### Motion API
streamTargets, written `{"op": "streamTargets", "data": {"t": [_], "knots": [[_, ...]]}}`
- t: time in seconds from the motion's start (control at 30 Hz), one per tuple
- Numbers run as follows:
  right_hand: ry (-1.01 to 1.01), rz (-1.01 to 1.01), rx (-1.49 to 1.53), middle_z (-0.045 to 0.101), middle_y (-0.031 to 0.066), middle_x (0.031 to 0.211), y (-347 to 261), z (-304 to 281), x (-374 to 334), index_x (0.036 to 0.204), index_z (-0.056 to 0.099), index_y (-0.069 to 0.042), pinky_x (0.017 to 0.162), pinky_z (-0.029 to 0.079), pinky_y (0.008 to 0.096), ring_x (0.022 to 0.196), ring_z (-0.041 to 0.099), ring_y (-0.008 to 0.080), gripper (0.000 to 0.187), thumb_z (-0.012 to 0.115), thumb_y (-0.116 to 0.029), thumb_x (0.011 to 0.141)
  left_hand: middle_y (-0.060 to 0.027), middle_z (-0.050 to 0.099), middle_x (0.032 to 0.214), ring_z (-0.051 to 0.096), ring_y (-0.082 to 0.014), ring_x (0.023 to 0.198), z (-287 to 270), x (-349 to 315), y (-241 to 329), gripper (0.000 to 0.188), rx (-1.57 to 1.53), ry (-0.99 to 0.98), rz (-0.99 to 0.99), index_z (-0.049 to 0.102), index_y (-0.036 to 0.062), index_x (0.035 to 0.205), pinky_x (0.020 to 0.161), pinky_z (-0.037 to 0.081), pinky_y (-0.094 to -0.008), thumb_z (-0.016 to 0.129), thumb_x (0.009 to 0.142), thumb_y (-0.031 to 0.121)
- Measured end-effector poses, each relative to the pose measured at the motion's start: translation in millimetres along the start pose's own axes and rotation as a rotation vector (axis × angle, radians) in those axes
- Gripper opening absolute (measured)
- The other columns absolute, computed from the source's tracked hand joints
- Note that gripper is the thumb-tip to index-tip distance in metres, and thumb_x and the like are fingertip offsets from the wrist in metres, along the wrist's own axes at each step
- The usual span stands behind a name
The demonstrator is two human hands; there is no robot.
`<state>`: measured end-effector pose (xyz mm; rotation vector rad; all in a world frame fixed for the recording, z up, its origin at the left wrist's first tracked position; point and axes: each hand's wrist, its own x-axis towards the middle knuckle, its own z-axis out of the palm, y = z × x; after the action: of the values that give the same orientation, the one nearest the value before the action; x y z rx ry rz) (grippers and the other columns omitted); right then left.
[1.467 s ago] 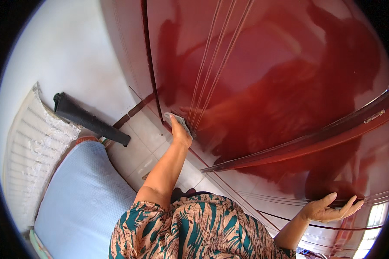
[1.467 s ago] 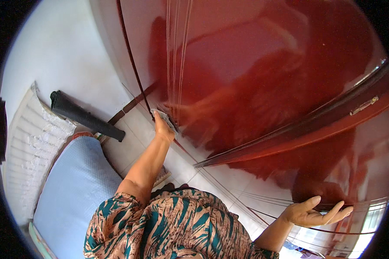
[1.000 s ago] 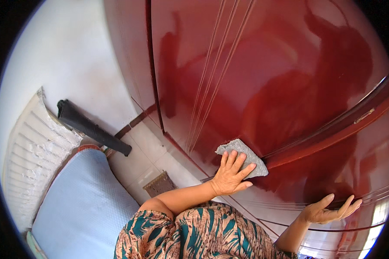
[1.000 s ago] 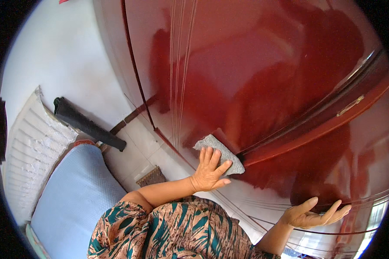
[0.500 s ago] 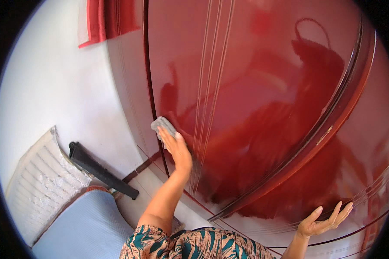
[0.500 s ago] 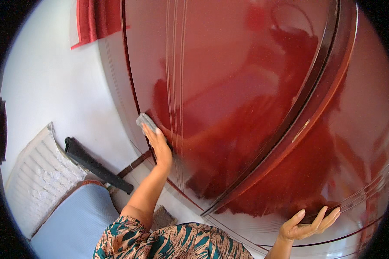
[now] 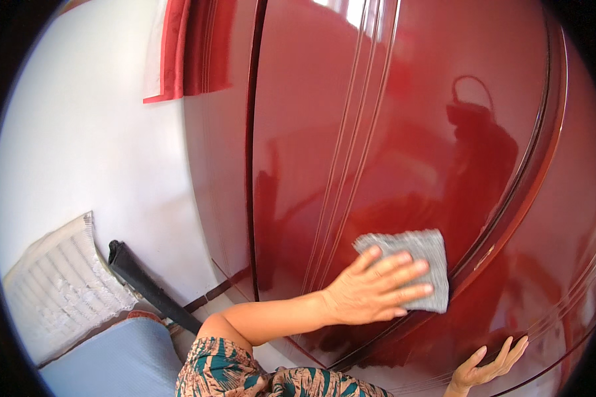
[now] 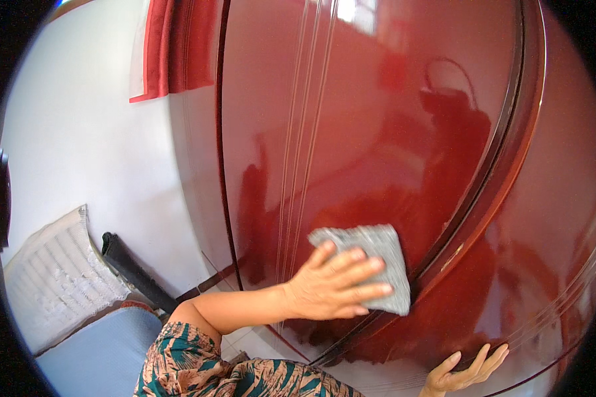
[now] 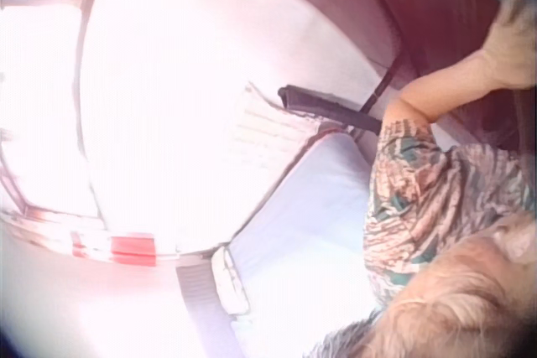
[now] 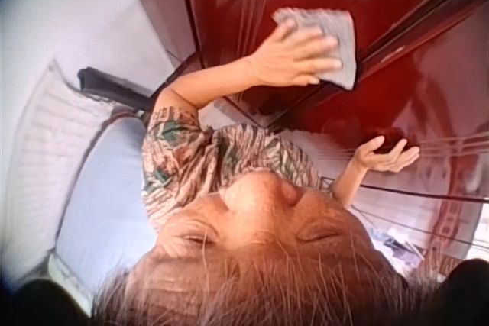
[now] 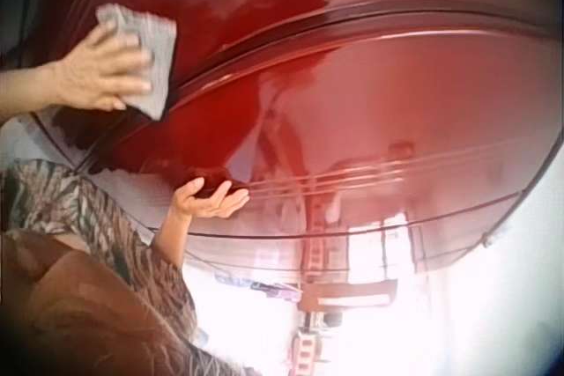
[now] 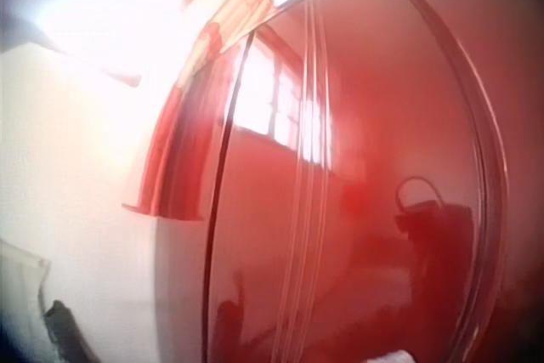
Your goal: The person wipes the surface of a red wardrobe with a cloth.
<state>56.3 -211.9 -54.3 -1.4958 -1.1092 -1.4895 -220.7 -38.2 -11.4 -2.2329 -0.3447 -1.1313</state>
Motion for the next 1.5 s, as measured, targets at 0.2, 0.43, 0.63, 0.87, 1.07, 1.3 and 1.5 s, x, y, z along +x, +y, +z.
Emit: {"op": "streamTargets", "data": {"t": [0.2,0.43,0.63,0.87,1.07,1.3,1.5], "knots": [[0.131,0.0,0.087,0.05,0.0307,0.136,-21,2,16,0.127,0.055,0.005,0.104,0.039,0.0564,0.125,0.048,0.0495,0.047,0.054,-0.031,0.098,-0.0255,0.007,0.16,0.008,-0.0465,0.147,-51,19,-119,0.07,0.112,0.271,-0.473,0.039,0.0163,0.149,0.114,0.007,-0.062,0.063,0.088,0.039],[0.158,0.017,0.084,0.051,0.0306,0.135,-23,-1,16,0.124,0.057,0.005,0.103,0.041,0.0564,0.123,0.049,0.0495,0.044,0.056,-0.031,0.097,-0.0257,0.005,0.16,0.005,-0.0452,0.147,-80,42,-189,0.064,0.013,0.498,-0.815,0.03,0.0176,0.154,0.114,0.008,-0.0611,0.05,0.098,0.042],[0.158,0.017,0.067,0.051,0.0307,0.134,-17,-5,16,0.125,0.057,0.004,0.102,0.041,0.0564,0.122,0.05,0.0502,0.044,0.054,-0.031,0.097,-0.0189,0.013,0.161,0.011,-0.0426,0.148,-58,86,-75,0.066,0.054,0.145,-0.143,0.038,0.0238,0.15,0.116,0.005,-0.0589,0.053,0.092,0.051],[0.148,0.015,0.073,0.051,0.0299,0.135,-13,-11,11,0.127,0.056,0.003,0.103,0.041,0.0557,0.123,0.05,0.0497,0.045,0.055,-0.031,0.097,-0.0111,0.023,0.16,0.015,-0.0317,0.149,-59,127,-33,0.062,0.004,0.042,0.16,0.041,0.0326,0.147,0.12,-0.003,-0.0504,0.045,0.092,0.06],[0.133,0.034,0.066,0.052,0.0285,0.135,-12,-14,8,0.127,0.056,0.002,0.104,0.04,0.0542,0.124,0.049,0.0486,0.045,0.055,-0.03,0.097,-0.0167,0.017,0.161,0.013,-0.0375,0.148,-90,140,-121,0.063,0.2,0.313,-0.225,0.042,0.0229,0.147,0.116,0.008,-0.0561,0.06,0.09,0.042],[0.148,0.041,0.082,0.054,0.0274,0.134,-18,-11,10,0.126,0.058,0.002,0.103,0.041,0.0521,0.123,0.051,0.0471,0.043,0.054,-0.031,0.098,-0.0219,0.014,0.16,0.012,-0.04,0.147,-108,109,-236,0.059,0.139,0.555,-0.677,0.029,0.0199,0.154,0.117,0.009,-0.0527,0.038,0.102,0.046],[0.153,0.049,0.066,0.054,0.0266,0.135,-20,-9,11,0.126,0.058,0.001,0.102,0.04,0.0512,0.123,0.05,0.047,0.043,0.053,-0.031,0.098,-0.0211,0.012,0.161,0.008,-0.0416,0.148,-102,160,-176,0.062,0.178,0.446,-0.455,0.03,0.0213,0.153,0.115,0.004,-0.0581,0.046,0.099,0.045]]}}
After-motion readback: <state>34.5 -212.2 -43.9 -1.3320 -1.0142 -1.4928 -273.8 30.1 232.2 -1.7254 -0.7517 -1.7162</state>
